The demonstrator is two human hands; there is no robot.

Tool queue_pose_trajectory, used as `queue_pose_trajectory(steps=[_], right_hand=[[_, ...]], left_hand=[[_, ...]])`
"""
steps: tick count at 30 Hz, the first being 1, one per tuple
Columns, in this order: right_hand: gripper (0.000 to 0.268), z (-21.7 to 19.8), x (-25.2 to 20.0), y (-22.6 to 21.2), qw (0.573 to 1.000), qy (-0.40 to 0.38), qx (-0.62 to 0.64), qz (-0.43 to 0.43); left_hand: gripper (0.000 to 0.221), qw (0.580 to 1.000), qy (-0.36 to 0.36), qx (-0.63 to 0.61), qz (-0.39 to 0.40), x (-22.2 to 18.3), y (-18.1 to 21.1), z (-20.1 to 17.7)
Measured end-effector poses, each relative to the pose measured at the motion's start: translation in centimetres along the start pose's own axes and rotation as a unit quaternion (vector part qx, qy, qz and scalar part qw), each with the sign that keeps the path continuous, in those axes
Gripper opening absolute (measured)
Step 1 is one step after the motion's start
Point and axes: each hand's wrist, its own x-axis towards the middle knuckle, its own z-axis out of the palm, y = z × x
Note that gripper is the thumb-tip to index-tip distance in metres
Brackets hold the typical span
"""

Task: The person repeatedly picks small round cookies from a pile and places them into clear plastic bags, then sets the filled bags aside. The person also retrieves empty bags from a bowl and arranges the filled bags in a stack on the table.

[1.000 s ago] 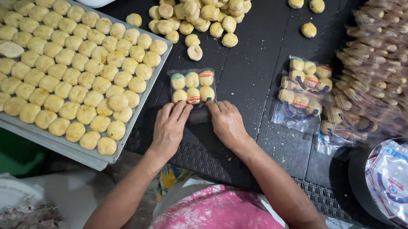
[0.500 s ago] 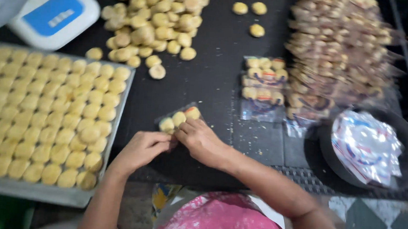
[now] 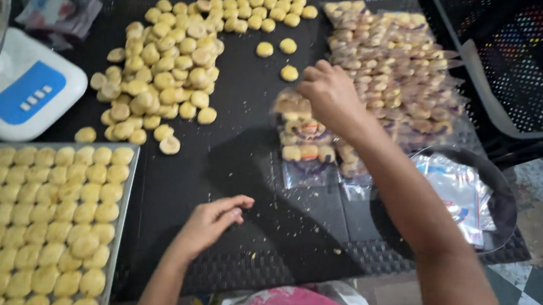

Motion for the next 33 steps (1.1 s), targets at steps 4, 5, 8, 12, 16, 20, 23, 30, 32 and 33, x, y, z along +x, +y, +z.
queue_pose_trajectory(steps=[4, 5, 8, 12, 16, 20, 23, 30, 32, 33], right_hand=[[0.010, 12.1, -3.9, 2.9, 0.991, 0.043, -0.128, 0.021], [0.010, 11.8, -4.4, 1.8, 0.990, 0.039, -0.132, 0.028], [0.008, 9.1, -7.1, -0.4, 0.998, 0.017, -0.053, 0.007], [0.037, 0.6, -12.7, -3.1, 0.993, -0.061, -0.022, 0.094], [0.028, -2.4, -19.9, -7.4, 0.968, 0.035, 0.178, 0.175], [0.032, 1.5, -23.6, -13.6, 0.784, 0.153, 0.418, 0.432], [0.029, 2.4, -25.5, -14.7, 0.811, 0.157, 0.364, 0.430], [0.007, 0.1, -25.4, -13.8, 0.874, 0.173, 0.340, 0.300], [0.013, -0.1, -25.6, -13.6, 0.889, 0.173, 0.338, 0.257], [0.003, 0.0, -25.8, -13.7, 0.910, 0.162, 0.287, 0.253]], left_hand=[[0.035, 0.997, -0.052, 0.039, -0.050, 1.8, 1.7, 2.5], [0.035, 0.996, -0.061, 0.038, -0.048, 2.0, 0.7, 2.9], [0.033, 0.990, -0.098, 0.093, 0.028, 3.7, -1.1, 4.7], [0.020, 0.979, -0.020, 0.114, 0.169, 6.8, 3.2, 8.1], [0.013, 0.909, 0.031, 0.113, 0.400, 11.9, 10.2, 13.9], [0.007, 0.807, -0.065, 0.204, 0.550, 17.1, 14.6, 24.4], [0.003, 0.736, -0.061, 0.400, 0.543, 17.9, 13.7, 31.8], [0.009, 0.731, -0.205, 0.456, 0.464, 19.2, 10.5, 34.0], [0.010, 0.761, -0.260, 0.377, 0.459, 20.0, 11.1, 32.6], [0.008, 0.775, -0.285, 0.358, 0.437, 20.0, 11.7, 31.7]])
